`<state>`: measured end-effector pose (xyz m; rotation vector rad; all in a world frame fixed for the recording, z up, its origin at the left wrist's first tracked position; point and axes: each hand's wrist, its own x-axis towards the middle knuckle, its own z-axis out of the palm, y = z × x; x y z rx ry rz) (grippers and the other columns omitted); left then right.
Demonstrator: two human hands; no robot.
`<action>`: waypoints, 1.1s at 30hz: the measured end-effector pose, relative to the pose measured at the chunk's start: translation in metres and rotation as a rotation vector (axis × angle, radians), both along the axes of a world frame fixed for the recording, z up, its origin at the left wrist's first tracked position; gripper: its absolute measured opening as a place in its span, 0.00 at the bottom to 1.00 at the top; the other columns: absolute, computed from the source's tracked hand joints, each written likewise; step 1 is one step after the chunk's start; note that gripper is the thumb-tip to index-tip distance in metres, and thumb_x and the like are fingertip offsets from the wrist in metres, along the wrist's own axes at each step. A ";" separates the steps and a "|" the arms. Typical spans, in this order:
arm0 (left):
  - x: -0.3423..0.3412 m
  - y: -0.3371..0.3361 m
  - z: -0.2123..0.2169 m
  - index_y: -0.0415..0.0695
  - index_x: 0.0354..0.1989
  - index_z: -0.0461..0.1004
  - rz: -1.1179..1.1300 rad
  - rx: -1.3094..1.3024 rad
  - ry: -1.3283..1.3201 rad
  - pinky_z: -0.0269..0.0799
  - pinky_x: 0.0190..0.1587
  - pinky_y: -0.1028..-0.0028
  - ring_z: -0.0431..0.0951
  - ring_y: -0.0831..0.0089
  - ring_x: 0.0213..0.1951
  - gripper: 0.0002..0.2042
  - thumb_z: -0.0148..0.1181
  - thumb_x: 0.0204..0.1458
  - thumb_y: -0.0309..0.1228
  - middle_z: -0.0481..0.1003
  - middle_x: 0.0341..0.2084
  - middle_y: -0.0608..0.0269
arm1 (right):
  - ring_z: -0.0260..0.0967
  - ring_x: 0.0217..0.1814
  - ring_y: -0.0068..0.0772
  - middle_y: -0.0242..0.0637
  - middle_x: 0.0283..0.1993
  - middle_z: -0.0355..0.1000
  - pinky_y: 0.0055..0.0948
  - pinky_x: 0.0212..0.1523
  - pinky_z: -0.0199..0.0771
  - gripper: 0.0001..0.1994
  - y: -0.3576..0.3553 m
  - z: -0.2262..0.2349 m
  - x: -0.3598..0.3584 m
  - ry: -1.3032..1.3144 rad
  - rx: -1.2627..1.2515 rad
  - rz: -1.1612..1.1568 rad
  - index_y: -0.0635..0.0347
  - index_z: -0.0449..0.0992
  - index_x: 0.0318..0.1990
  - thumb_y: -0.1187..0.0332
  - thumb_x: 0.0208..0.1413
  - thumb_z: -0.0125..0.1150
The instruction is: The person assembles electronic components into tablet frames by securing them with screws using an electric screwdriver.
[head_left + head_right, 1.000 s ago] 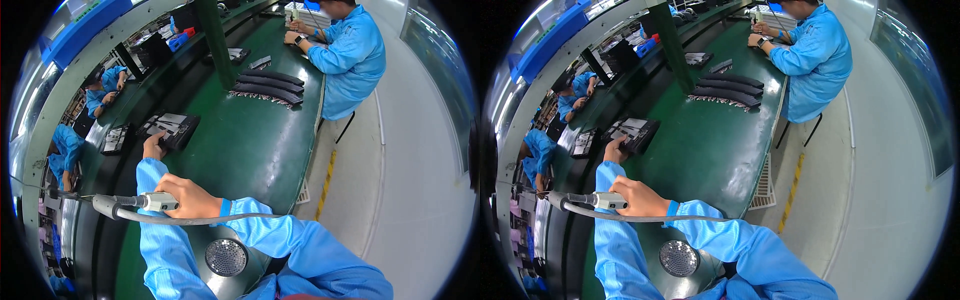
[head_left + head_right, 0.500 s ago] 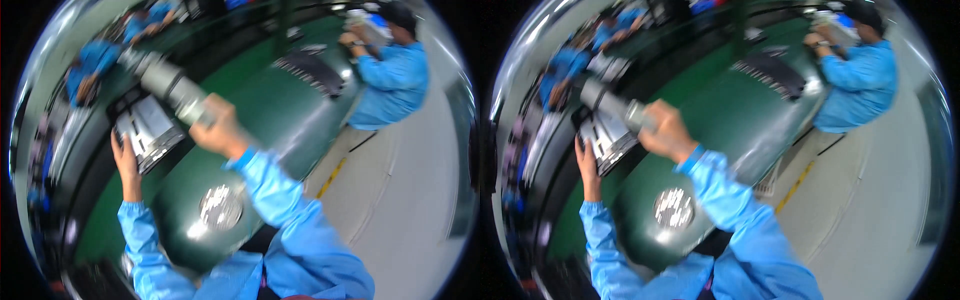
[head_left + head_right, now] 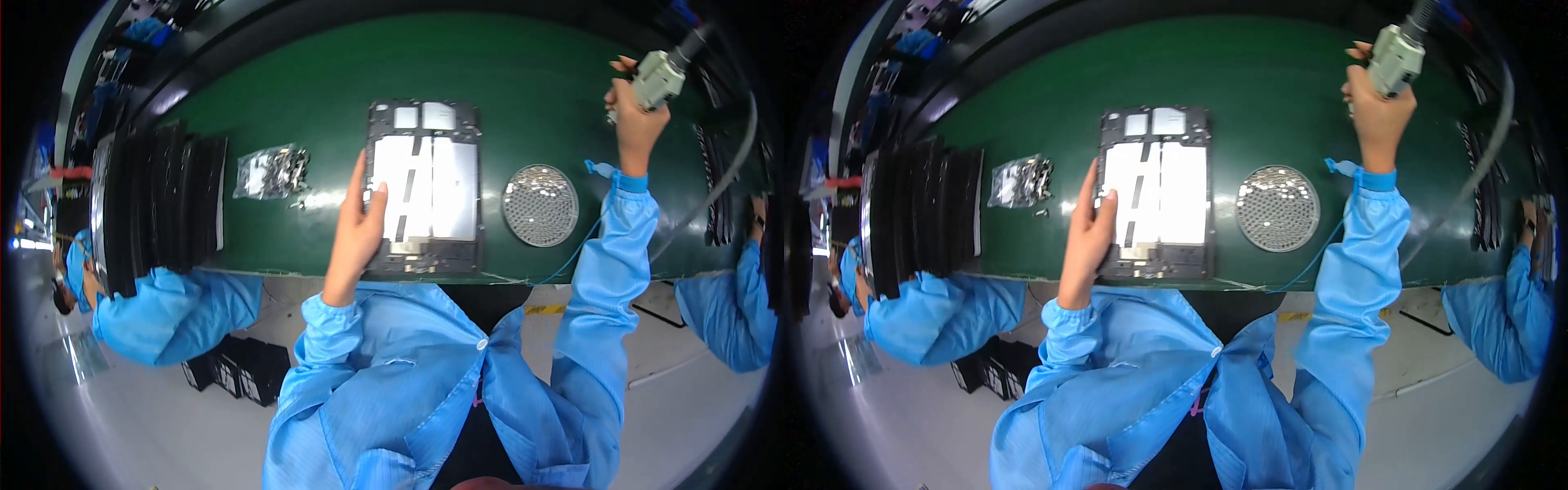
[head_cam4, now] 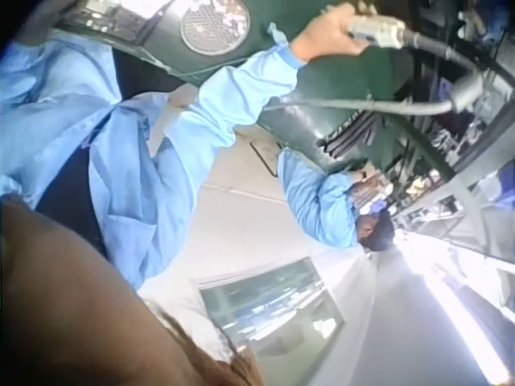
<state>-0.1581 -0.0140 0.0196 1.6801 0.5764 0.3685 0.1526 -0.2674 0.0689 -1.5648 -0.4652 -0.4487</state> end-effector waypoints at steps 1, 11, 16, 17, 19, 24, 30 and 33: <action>0.002 -0.008 0.008 0.37 0.72 0.54 0.029 0.076 0.097 0.68 0.52 0.69 0.73 0.65 0.51 0.30 0.55 0.63 0.32 0.73 0.53 0.45 | 0.72 0.26 0.19 0.36 0.41 0.80 0.21 0.27 0.72 0.14 -0.002 -0.005 0.003 -0.004 0.003 0.010 0.67 0.79 0.48 0.77 0.53 0.59; -0.010 -0.029 0.003 0.34 0.56 0.70 0.188 0.977 0.162 0.66 0.46 0.60 0.70 0.55 0.39 0.23 0.63 0.56 0.37 0.71 0.34 0.50 | 0.72 0.27 0.21 0.39 0.42 0.80 0.21 0.29 0.73 0.15 0.002 -0.004 0.002 -0.004 -0.043 0.034 0.69 0.78 0.49 0.80 0.53 0.57; -0.048 0.037 -0.017 0.37 0.39 0.75 0.515 0.911 0.278 0.72 0.40 0.65 0.74 0.63 0.36 0.21 0.70 0.52 0.44 0.72 0.35 0.52 | 0.72 0.27 0.21 0.41 0.42 0.80 0.22 0.28 0.73 0.15 -0.005 -0.002 -0.003 -0.006 -0.048 0.042 0.70 0.78 0.49 0.79 0.53 0.58; -0.053 0.050 -0.019 0.37 0.40 0.76 0.540 0.940 0.321 0.72 0.41 0.66 0.74 0.62 0.36 0.21 0.70 0.52 0.45 0.72 0.34 0.53 | 0.72 0.27 0.21 0.41 0.43 0.80 0.22 0.28 0.73 0.15 -0.006 -0.002 -0.004 -0.014 -0.054 0.055 0.71 0.78 0.48 0.79 0.53 0.58; -0.053 0.066 -0.022 0.38 0.40 0.77 0.555 0.948 0.349 0.72 0.41 0.64 0.75 0.60 0.36 0.21 0.70 0.51 0.45 0.73 0.34 0.52 | 0.73 0.27 0.21 0.42 0.43 0.80 0.21 0.28 0.73 0.14 -0.003 0.003 -0.009 0.021 -0.019 0.075 0.70 0.79 0.47 0.78 0.53 0.60; -0.066 0.090 -0.037 0.38 0.34 0.79 0.559 0.886 0.242 0.72 0.40 0.65 0.76 0.61 0.35 0.18 0.68 0.54 0.44 0.74 0.31 0.53 | 0.68 0.19 0.20 0.35 0.38 0.78 0.21 0.20 0.70 0.19 0.014 0.013 -0.041 0.191 -0.003 0.267 0.67 0.77 0.51 0.80 0.48 0.56; -0.066 0.082 -0.031 0.35 0.32 0.79 0.537 0.904 0.290 0.69 0.34 0.67 0.73 0.65 0.29 0.15 0.64 0.59 0.39 0.75 0.30 0.55 | 0.68 0.20 0.20 0.40 0.40 0.78 0.20 0.20 0.69 0.19 0.005 0.015 -0.094 0.277 0.032 0.403 0.71 0.75 0.50 0.80 0.47 0.56; -0.073 0.087 -0.033 0.34 0.37 0.79 0.496 0.904 0.261 0.69 0.33 0.70 0.74 0.69 0.32 0.15 0.67 0.57 0.37 0.77 0.34 0.56 | 0.69 0.20 0.21 0.42 0.41 0.77 0.20 0.21 0.69 0.20 0.001 0.018 -0.117 0.334 0.054 0.453 0.71 0.74 0.50 0.81 0.47 0.56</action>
